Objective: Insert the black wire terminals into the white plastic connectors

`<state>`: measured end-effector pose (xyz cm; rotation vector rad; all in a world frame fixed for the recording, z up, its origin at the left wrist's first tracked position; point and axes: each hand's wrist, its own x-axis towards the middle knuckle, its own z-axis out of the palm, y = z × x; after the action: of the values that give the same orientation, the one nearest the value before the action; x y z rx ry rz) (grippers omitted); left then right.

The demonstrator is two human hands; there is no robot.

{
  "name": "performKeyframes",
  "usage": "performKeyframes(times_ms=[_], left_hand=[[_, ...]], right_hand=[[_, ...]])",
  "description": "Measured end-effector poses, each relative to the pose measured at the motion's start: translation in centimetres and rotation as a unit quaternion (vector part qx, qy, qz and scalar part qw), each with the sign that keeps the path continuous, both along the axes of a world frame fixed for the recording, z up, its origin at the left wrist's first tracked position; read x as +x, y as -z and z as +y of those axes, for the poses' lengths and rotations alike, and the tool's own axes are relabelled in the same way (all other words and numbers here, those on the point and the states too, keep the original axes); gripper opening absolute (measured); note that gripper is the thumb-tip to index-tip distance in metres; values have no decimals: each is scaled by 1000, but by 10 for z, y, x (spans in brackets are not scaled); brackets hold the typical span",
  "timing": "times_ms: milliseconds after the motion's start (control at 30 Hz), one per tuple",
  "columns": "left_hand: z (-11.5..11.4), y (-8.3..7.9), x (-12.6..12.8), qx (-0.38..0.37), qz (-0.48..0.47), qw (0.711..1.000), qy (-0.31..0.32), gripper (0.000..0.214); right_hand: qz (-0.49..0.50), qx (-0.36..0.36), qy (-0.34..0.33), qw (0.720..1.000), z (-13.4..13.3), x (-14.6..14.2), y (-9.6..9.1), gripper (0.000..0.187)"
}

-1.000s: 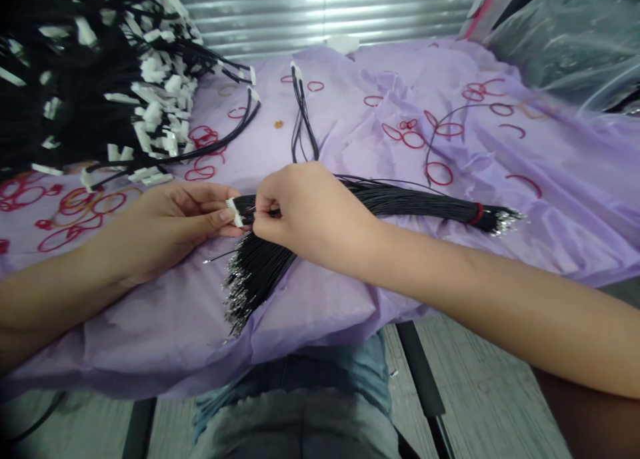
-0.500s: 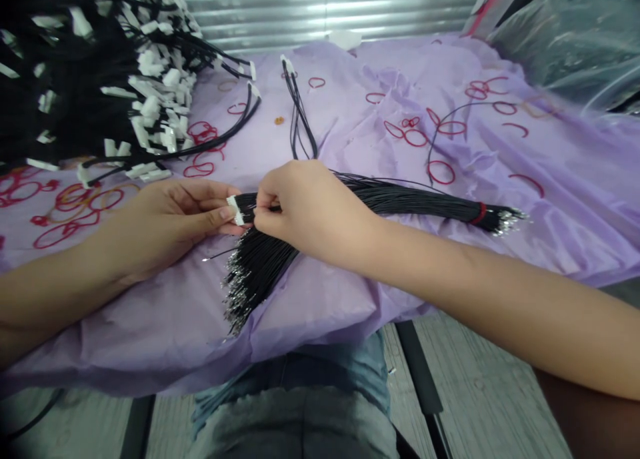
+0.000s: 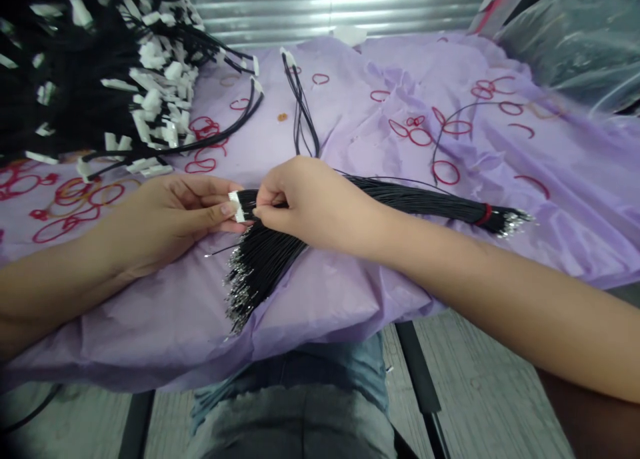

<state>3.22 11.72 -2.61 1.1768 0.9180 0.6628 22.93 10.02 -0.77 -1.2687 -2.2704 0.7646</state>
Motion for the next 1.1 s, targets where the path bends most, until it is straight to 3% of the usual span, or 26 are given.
performKeyframes(times_ms=[567, 733, 833, 1100], left_hand=[[0, 2, 0, -17, -32, 999, -26, 14], [-2, -1, 3, -32, -49, 998, -30, 9], [-3, -3, 5, -44, -48, 997, -42, 8], [-3, -2, 6, -57, -37, 996, -61, 10]], right_hand=[[27, 19, 32, 999, -5, -11, 5, 14], [16, 81, 31, 996, -10, -14, -3, 19], [-13, 80, 33, 996, -10, -11, -7, 16], [-54, 165, -22, 985, -5, -9, 5, 18]])
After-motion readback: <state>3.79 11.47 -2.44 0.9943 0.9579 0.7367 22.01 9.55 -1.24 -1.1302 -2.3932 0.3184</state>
